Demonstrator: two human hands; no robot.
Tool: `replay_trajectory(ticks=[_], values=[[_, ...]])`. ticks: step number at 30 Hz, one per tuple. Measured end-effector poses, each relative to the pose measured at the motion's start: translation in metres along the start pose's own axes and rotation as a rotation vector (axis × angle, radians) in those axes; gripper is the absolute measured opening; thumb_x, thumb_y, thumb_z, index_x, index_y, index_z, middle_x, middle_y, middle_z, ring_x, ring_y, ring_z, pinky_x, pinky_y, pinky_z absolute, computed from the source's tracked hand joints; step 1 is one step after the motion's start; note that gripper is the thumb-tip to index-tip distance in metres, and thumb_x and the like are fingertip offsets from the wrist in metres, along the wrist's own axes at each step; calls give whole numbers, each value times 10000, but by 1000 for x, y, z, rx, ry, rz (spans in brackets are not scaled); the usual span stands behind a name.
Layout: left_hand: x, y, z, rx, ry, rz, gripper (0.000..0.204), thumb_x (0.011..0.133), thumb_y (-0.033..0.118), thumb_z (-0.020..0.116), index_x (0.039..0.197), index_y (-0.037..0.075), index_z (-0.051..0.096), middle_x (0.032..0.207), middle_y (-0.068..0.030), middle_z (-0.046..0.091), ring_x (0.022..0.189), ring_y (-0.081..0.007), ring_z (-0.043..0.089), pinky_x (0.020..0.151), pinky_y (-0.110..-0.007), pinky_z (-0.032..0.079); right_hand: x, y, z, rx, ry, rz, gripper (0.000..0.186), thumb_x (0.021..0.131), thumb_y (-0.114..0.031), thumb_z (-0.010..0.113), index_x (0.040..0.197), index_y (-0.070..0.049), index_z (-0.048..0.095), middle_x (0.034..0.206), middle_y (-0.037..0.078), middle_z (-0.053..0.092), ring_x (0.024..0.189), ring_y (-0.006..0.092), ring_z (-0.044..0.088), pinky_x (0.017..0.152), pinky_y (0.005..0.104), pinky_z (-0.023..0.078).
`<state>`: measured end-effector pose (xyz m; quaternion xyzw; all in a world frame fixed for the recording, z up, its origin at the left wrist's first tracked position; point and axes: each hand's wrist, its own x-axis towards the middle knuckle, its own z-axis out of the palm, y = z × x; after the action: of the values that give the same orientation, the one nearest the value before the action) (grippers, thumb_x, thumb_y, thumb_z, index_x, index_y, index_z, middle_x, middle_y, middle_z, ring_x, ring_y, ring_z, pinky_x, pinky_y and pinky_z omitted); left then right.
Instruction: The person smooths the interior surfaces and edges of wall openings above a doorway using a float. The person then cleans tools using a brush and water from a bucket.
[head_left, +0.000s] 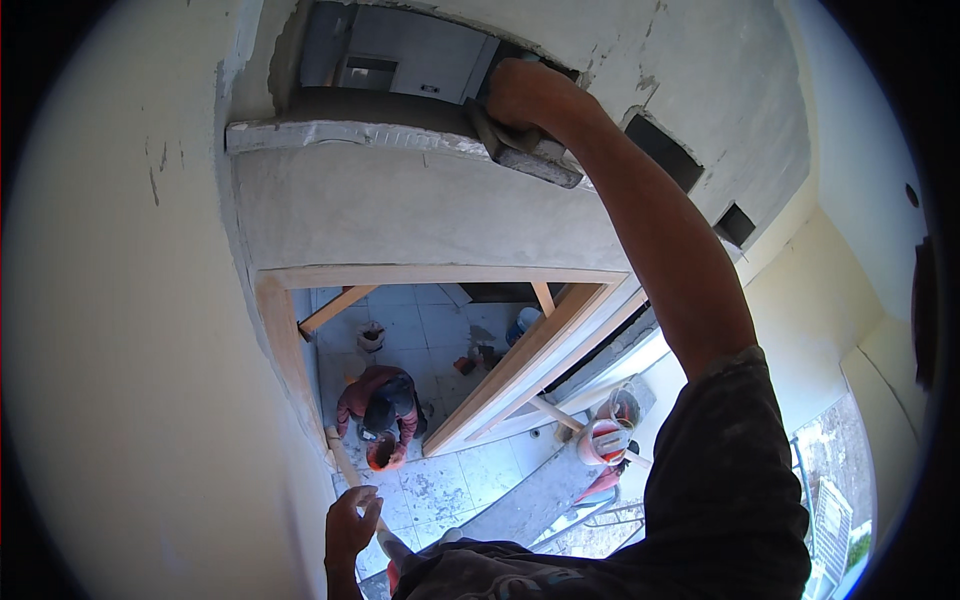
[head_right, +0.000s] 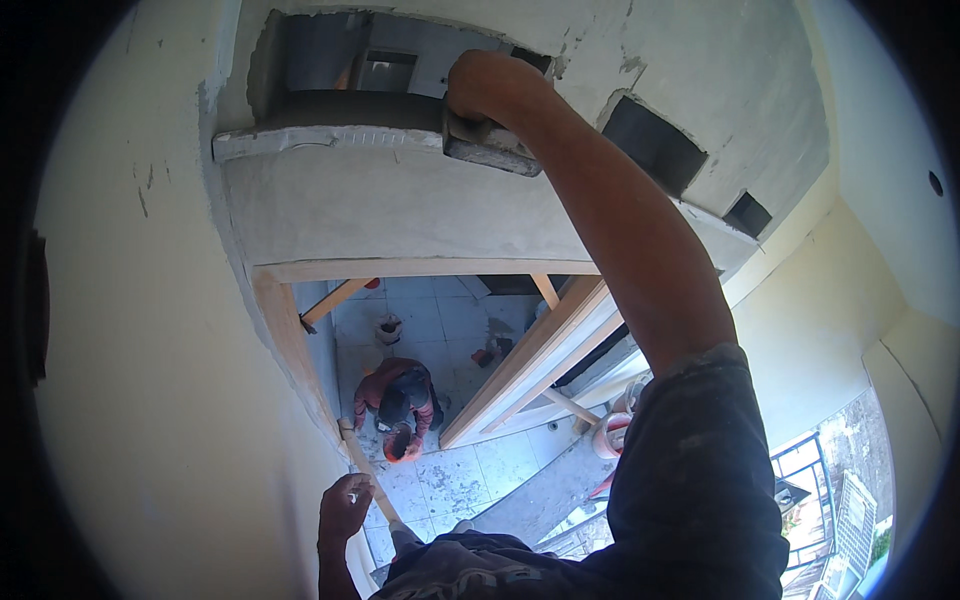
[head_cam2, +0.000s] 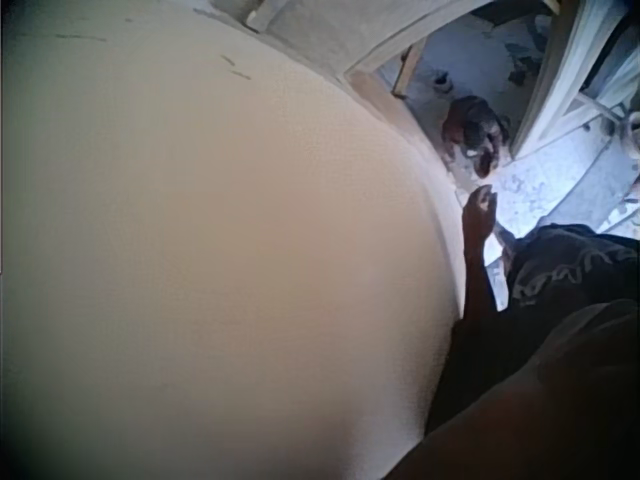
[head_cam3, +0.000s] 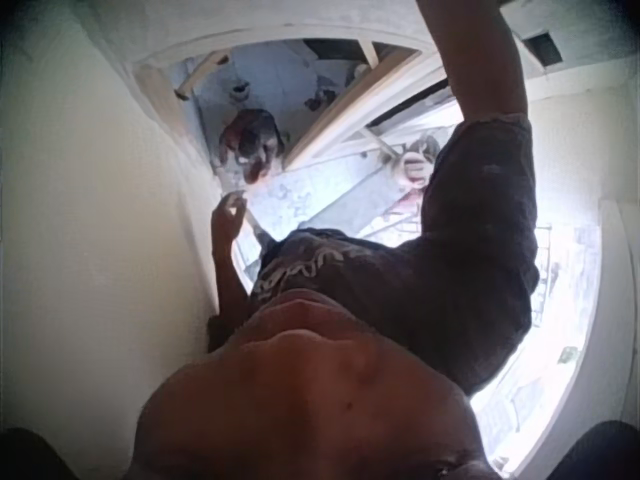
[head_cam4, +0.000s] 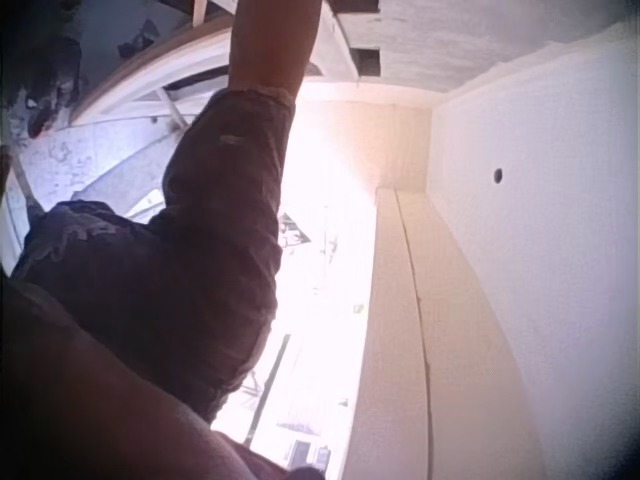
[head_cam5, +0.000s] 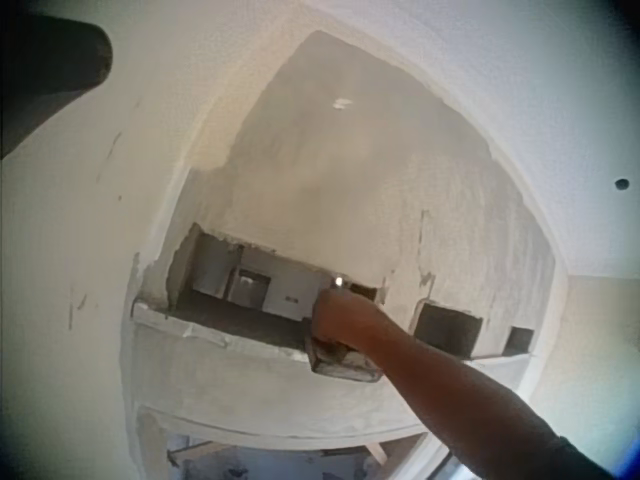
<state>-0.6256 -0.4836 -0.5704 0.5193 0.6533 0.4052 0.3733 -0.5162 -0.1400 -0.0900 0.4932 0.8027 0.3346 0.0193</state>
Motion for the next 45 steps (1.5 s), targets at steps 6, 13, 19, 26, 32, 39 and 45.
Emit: replay_trajectory(ticks=[6,13,19,26,32,39,45], values=[[1,2,-5,7,19,-17,294,847,202,663,1071,12,657,1008,-134,701,897,-240,684,757,-373,534,34,6,14,100,3,4,392,892,-329,537,961,18,705,1026,237,665,970,358,652,868,434,508],[4,3,1,4,-15,-12,301,848,211,664,1076,15,655,1019,-129,702,916,-232,684,780,-379,535,-5,-8,-13,568,194,-272,391,886,-384,588,1113,-89,707,1045,145,698,944,277,663,911,387,487],[-2,1,1,20,-40,-48,308,846,210,663,1088,20,652,996,-120,709,917,-229,687,786,-381,533,-100,40,-26,922,284,-387,450,868,-439,617,1168,-110,687,1089,140,692,912,220,674,876,369,508],[5,5,2,3,-36,-24,308,833,229,668,1061,21,658,989,-142,703,905,-261,686,812,-359,522,-81,34,-37,466,236,-37,369,889,-308,575,1111,-37,695,1021,186,685,869,275,683,813,352,529],[-3,4,-1,1,-14,-66,325,845,260,668,1066,23,657,1010,-145,699,919,-269,686,821,-359,522,-11,-1,-6,261,80,67,252,871,-171,521,953,-3,690,1055,192,675,984,344,659,822,433,538],[-3,-1,-8,-18,-25,-93,366,862,315,655,1093,31,645,1054,-143,694,981,-277,674,868,-364,510,35,-4,15,224,28,19,283,872,-196,526,991,6,684,1066,208,667,1011,363,646,851,423,531],[2,0,-9,1,-42,-83,398,872,345,645,1118,33,631,1074,-144,690,1012,-278,664,894,-361,499,45,-29,1,412,237,-217,360,867,-341,605,1073,-63,705,1096,204,657,1042,355,610,930,417,468]])
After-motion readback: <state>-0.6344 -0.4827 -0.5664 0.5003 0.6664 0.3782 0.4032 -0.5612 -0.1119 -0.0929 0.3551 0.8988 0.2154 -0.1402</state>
